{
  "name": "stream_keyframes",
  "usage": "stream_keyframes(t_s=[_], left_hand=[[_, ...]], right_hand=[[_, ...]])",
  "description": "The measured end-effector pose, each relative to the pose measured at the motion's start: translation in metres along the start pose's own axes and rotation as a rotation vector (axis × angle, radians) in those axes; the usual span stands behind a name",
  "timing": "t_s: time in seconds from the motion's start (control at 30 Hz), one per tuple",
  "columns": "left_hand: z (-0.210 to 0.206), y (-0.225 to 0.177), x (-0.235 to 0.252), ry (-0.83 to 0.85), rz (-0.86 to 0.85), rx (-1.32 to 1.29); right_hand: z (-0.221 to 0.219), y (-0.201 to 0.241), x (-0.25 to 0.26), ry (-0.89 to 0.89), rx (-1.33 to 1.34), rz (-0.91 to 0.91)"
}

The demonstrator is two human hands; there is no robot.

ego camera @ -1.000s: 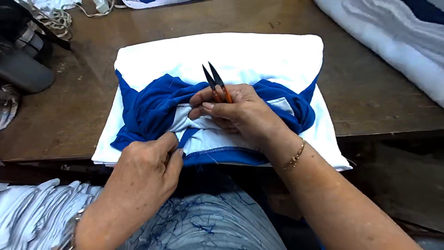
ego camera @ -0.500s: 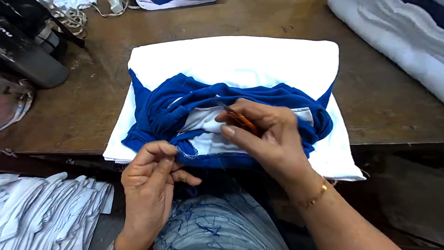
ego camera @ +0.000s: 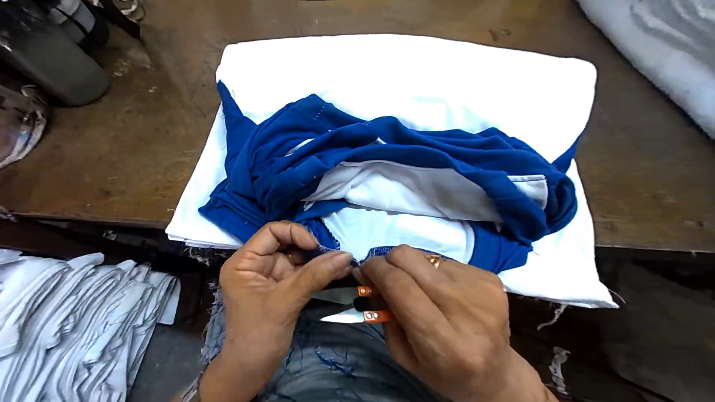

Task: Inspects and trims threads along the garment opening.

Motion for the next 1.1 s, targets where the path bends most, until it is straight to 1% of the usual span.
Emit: stream_keyframes(t_s=[0.07, 0.2, 0.37, 0.43, 0.53, 0.63, 0.7, 0.8, 1.1], left_hand=[[-0.003, 0.000, -0.001, -0.011, -0.004, 0.038], [-0.006, 0.000, -0.003, -0.003, 0.018, 0.017], [-0.011, 0.001, -0.003, -0.005, 0.011, 0.048], [-0.010, 0.001, -0.003, -0.002, 0.016, 0.038], [-0.006, -0.003, -0.004, -0.019, 0.060, 0.031], [-0.004, -0.006, -0.006, -0.039, 0.104, -0.006], [-0.004, -0.007, -0.006, -0.056, 0.133, -0.014], [-0.005, -0.008, -0.005, -0.075, 0.161, -0.026], [-0.008, -0.007, -0.007, -0.129, 0.174, -0.046]], right_hand=[[0.001, 0.001, -0.003, 0.003, -0.008, -0.038], [-0.001, 0.000, -0.012, -0.022, 0.028, -0.099], [-0.004, 0.002, -0.022, -0.057, 0.083, -0.105], [-0.003, 0.002, -0.027, -0.042, 0.097, -0.130], [0.010, -0.009, -0.031, 0.022, 0.016, -0.237], [0.017, -0.025, -0.039, -0.009, -0.129, -0.182], [0.016, -0.028, -0.044, -0.038, -0.172, -0.126], [0.009, -0.025, -0.044, -0.065, -0.142, -0.084], [-0.009, -0.022, -0.033, -0.130, -0.104, -0.059]])
Point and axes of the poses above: each hand's wrist, its own x-axis towards the middle knuckle, its own z-axis out of the back of the hand, y = z × x, the point moved 2 cm from there along x, towards the middle knuckle, and after that the axes turned 13 degrees about -y, right-handed, at the moved point
